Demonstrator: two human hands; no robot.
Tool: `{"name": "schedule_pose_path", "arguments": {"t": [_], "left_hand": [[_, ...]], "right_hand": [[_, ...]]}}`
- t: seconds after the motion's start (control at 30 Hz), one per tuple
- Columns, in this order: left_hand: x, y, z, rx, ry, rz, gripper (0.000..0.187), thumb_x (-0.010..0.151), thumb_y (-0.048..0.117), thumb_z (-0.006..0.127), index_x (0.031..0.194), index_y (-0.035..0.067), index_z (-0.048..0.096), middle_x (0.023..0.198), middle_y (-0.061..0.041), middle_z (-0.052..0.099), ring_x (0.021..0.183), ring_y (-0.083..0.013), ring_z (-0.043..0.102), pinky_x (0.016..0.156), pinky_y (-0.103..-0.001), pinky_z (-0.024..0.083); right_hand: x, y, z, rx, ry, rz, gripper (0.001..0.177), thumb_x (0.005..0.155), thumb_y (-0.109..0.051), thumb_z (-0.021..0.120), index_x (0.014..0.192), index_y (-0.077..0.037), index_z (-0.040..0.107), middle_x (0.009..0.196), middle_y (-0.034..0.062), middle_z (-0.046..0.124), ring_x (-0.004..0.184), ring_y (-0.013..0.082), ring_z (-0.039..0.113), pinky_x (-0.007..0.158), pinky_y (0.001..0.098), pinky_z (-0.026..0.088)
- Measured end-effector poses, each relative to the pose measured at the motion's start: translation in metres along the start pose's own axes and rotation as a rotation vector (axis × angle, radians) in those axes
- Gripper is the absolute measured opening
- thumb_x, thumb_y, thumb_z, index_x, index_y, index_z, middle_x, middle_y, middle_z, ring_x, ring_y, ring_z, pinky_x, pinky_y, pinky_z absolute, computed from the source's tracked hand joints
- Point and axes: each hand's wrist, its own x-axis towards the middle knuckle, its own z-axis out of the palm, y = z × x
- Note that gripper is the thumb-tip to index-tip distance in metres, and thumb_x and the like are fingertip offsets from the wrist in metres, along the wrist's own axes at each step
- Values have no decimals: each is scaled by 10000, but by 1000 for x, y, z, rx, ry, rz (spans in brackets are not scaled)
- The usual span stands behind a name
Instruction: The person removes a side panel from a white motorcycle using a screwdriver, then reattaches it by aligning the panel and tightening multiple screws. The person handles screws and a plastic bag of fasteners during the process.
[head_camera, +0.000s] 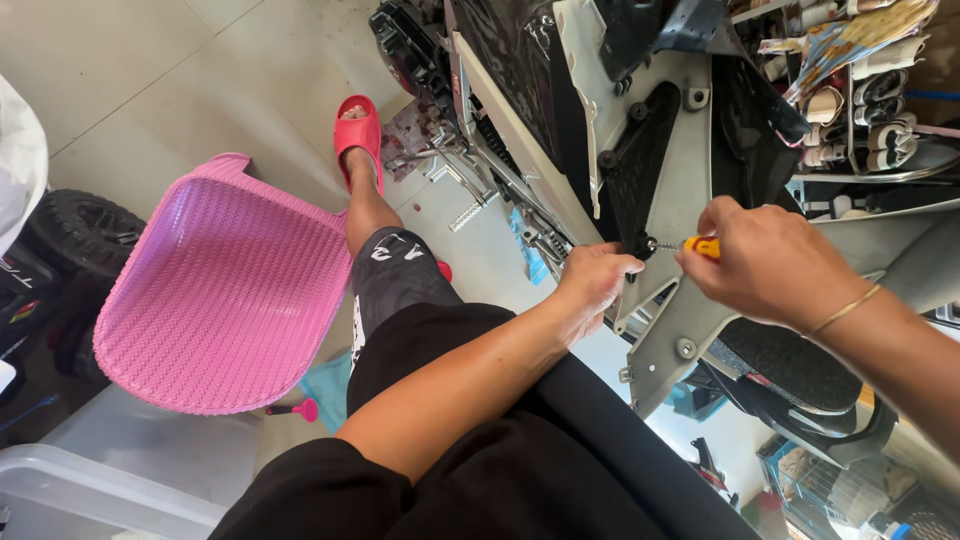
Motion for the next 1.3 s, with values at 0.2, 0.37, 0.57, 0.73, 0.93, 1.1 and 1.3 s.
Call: {"name": "schedule_pose_path", "arguments": {"t": [0.2, 0.37, 0.57, 0.73, 0.93, 1.1, 1.3], "left_hand": [[4, -6, 2, 5, -2, 39, 177, 761, 50, 662, 920, -4, 717, 746, -40, 609, 655, -135, 512, 587, -306, 412], [0, -1, 5, 25, 40, 74, 103, 718, 21, 649, 816, -11, 653, 728, -21, 550, 681, -126, 484, 649, -307, 392], [-13, 11, 11, 41, 54, -5, 70, 681, 19, 630, 729, 10, 580, 683, -27, 502, 675, -127, 473, 688, -308, 434], [-15, 12, 10, 43, 50, 35, 136, 658, 28, 630, 676, 33, 495, 672, -20, 413, 643, -146, 395, 617, -331, 366], [-12, 8, 9, 34, 47, 20, 165, 653, 24, 618, 659, 53, 455, 666, -10, 389, 631, -144, 378, 587, -328, 355], [-14, 8, 9, 28, 20, 52, 101, 654, 23, 602, 658, 47, 504, 660, -11, 384, 598, -147, 327, 531, -344, 264], [-15, 12, 9, -11, 50, -11, 99, 665, -3, 607, 746, 51, 588, 679, -18, 435, 628, -142, 410, 597, -316, 376]], "right_hand": [[-6, 5, -9, -390, 166, -574, 182, 851, -250, 684, 806, -73, 682, 730, 96, 619, 733, 305, 688, 656, 440, 556], [-1, 6, -4, -212, 142, -454, 271, 847, -326, 726, 781, -69, 673, 720, 95, 623, 723, 308, 679, 680, 432, 562], [-5, 10, 6, -143, 194, -354, 315, 845, -354, 732, 769, -51, 694, 725, 111, 656, 745, 321, 697, 697, 435, 569], [-1, 9, 13, -149, 134, -243, 349, 861, -403, 703, 812, -58, 727, 772, 129, 704, 769, 350, 713, 738, 447, 581], [-1, 7, 11, -161, 42, -130, 398, 881, -445, 669, 847, -59, 761, 815, 161, 728, 795, 378, 719, 768, 472, 584], [0, 2, 9, -99, -22, -46, 400, 893, -441, 663, 839, -62, 780, 789, 181, 734, 790, 393, 718, 779, 491, 573], [0, 1, 10, -47, 19, -35, 388, 893, -424, 672, 840, -57, 786, 778, 195, 730, 793, 399, 715, 782, 493, 569]]}}
